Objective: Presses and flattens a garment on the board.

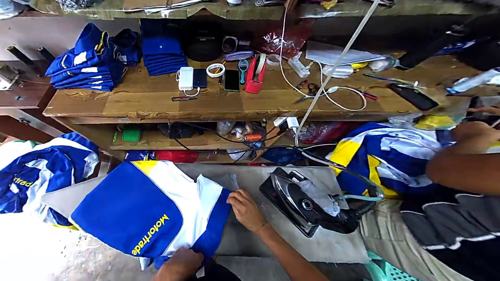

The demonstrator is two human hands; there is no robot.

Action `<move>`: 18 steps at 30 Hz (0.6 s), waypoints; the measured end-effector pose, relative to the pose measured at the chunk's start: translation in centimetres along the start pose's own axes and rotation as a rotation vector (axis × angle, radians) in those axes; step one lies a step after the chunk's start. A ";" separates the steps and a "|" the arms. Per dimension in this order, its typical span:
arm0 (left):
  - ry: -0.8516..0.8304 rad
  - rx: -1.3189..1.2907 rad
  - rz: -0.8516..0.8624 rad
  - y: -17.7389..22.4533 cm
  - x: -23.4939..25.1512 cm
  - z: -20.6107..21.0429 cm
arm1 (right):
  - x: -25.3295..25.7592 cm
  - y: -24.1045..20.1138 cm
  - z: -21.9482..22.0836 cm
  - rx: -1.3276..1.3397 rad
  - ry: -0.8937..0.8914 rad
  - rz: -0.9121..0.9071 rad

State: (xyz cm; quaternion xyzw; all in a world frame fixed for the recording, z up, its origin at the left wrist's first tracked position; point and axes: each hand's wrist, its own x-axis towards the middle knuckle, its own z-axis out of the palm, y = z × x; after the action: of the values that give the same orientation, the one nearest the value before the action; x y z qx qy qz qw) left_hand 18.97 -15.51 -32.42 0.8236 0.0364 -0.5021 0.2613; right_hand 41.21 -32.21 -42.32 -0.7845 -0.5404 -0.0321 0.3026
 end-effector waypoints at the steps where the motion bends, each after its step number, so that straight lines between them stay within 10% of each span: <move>1: -0.024 0.010 -0.003 0.3 0.4 0.2 | -0.5 -0.1 -0.1 0.015 -0.007 0.009; 10: 0.050 -0.073 0.121 -0.6 1.8 -0.2 | -0.8 -0.3 -0.6 0.248 -0.028 0.193; 18: 0.619 -0.234 0.253 -2.0 1.9 -5.9 | 0.2 -0.5 -0.9 0.216 0.014 0.404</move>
State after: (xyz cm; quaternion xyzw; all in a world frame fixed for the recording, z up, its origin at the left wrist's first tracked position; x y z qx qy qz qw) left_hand 24.07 -11.36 -32.72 0.8992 0.0687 -0.1848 0.3907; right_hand 41.12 -32.39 -41.30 -0.8395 -0.3706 0.0816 0.3890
